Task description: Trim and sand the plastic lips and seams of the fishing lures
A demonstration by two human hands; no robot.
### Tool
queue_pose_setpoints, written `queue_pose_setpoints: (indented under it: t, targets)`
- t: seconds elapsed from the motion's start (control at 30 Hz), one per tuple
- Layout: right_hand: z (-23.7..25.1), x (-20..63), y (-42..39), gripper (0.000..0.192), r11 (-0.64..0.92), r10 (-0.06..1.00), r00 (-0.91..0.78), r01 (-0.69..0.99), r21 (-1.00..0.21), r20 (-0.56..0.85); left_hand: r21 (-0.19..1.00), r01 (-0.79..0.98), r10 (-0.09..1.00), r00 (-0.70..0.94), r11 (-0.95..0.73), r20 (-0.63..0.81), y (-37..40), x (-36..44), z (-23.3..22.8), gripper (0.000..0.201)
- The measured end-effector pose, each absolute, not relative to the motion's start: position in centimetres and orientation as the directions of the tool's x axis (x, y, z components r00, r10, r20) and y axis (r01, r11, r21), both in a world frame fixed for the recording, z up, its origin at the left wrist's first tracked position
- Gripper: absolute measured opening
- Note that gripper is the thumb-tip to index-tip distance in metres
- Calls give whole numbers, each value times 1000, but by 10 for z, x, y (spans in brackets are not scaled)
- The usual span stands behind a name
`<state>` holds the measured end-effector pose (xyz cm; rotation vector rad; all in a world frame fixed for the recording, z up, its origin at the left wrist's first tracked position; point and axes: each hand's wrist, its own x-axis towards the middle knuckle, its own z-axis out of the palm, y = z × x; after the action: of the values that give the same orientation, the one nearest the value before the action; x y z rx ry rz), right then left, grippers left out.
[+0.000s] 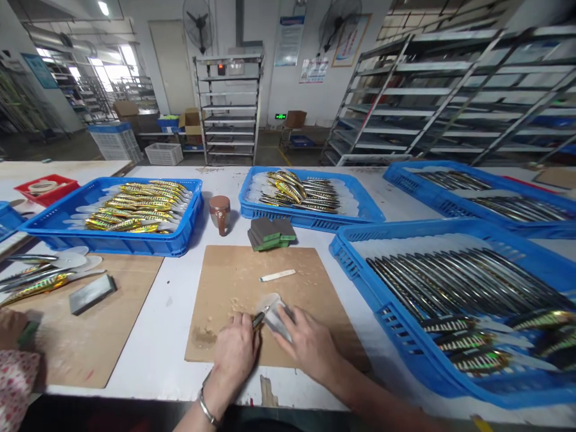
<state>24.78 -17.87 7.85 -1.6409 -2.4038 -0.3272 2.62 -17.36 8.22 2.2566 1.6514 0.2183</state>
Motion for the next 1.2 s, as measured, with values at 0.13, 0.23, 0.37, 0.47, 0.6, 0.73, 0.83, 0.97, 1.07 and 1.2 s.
queue_pose_setpoints:
  t: [0.13, 0.23, 0.37, 0.47, 0.6, 0.73, 0.83, 0.97, 1.07, 1.2]
  targets:
    - [78, 252, -176, 42, 336, 900, -338, 940, 55, 276, 354, 898, 948, 307, -260, -85, -173, 25, 84, 16]
    - [78, 252, -176, 41, 256, 918, -276, 961, 105, 286, 358, 895, 942, 320, -266, -100, -173, 25, 87, 16]
    - [80, 246, -182, 48, 416, 866, -417, 907, 64, 276, 331, 907, 946, 309, -263, -96, -173, 27, 88, 18]
    - [83, 249, -176, 45, 340, 900, -349, 937, 84, 262, 329, 908, 948, 304, -258, -97, -172, 27, 87, 17]
    - [86, 245, -177, 48, 295, 912, -317, 948, 123, 260, 347, 896, 942, 325, -278, -85, -172, 25, 84, 15]
    - [90, 236, -184, 49, 427, 867, -426, 903, 53, 261, 345, 898, 949, 311, -273, -59, -172, 24, 82, 17]
    - [89, 239, -177, 44, 306, 912, -323, 946, 105, 251, 350, 898, 949, 308, -266, -70, -172, 25, 82, 18]
    - [90, 234, -186, 48, 343, 896, -359, 933, 105, 260, 357, 893, 944, 321, -274, -80, -172, 25, 83, 16]
    - [97, 229, -205, 49, 475, 850, -450, 880, -29, 274, 353, 898, 950, 305, -263, -66, -172, 23, 84, 16]
    - [101, 249, -208, 46, 435, 874, -392, 894, -103, 288, 375, 898, 957, 279, -229, -83, -171, 21, 85, 16]
